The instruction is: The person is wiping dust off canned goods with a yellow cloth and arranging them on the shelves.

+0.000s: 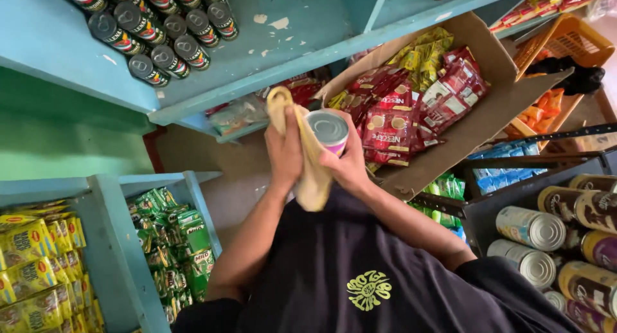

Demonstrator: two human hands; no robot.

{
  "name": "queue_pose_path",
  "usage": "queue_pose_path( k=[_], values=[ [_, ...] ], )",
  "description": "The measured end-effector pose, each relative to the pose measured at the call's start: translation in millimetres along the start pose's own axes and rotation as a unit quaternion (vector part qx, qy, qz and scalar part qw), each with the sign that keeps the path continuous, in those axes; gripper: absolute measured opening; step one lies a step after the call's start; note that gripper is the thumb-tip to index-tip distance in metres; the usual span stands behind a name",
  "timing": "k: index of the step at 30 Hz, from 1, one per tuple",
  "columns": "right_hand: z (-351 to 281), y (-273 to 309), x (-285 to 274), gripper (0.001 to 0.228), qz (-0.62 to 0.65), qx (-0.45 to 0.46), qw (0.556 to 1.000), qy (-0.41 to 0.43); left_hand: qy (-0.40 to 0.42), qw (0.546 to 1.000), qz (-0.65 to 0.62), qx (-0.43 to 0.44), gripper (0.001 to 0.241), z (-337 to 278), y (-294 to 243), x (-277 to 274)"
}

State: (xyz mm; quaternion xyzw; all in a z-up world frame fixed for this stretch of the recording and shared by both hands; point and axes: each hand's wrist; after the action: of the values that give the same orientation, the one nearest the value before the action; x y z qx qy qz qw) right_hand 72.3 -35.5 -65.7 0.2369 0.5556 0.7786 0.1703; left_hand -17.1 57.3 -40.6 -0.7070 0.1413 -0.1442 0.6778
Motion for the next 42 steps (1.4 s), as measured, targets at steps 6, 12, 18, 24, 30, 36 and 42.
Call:
queue_pose_path(
  k=[6, 12, 18, 24, 30, 36, 42],
  values=[
    [12, 8, -1, 0.107, 0.055, -0.057, 0.996, 0.043, 0.100, 0.982, -0.015, -0.161, 0.066, 2, -47, 4],
    [19, 43, 1, 0.082, 0.051, -0.089, 0.995, -0.003, 0.113, 0.992, 0.027, 0.043, 0.079, -38, -24, 8],
    [8, -13, -21, 0.089, -0.038, -0.125, 0.986, -0.105, 0.076, 0.976, -0.035, 0.204, 0.106, -27, 18, 9],
    [1, 15, 15, 0.112, 0.041, -0.148, 0.988, 0.006, -0.010, 0.973, -0.132, 0.190, 0.051, -29, 46, 13],
    [16, 27, 2, 0.105, -0.069, -0.238, 0.967, 0.064, 0.013, 0.949, -0.291, 0.121, 0.034, 20, 120, 38],
    [24, 47, -14, 0.098, -0.097, -0.260, 0.960, -0.026, 0.088, 0.975, -0.170, 0.109, 0.084, -29, 50, 34],
    [12, 75, 47, 0.071, 0.037, -0.136, 0.973, -0.183, 0.096, 0.962, -0.104, 0.235, 0.100, -37, -9, 19]
  ],
)
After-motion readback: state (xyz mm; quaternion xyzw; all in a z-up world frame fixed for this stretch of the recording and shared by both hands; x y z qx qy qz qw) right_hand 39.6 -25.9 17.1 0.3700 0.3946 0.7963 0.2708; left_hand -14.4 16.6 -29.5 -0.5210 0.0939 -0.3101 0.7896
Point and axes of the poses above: each hand's wrist, its own z-axis towards the middle knuckle, its own x-axis out of the palm, y = z × x, and after that the axes turned 1 degree about y, right-handed
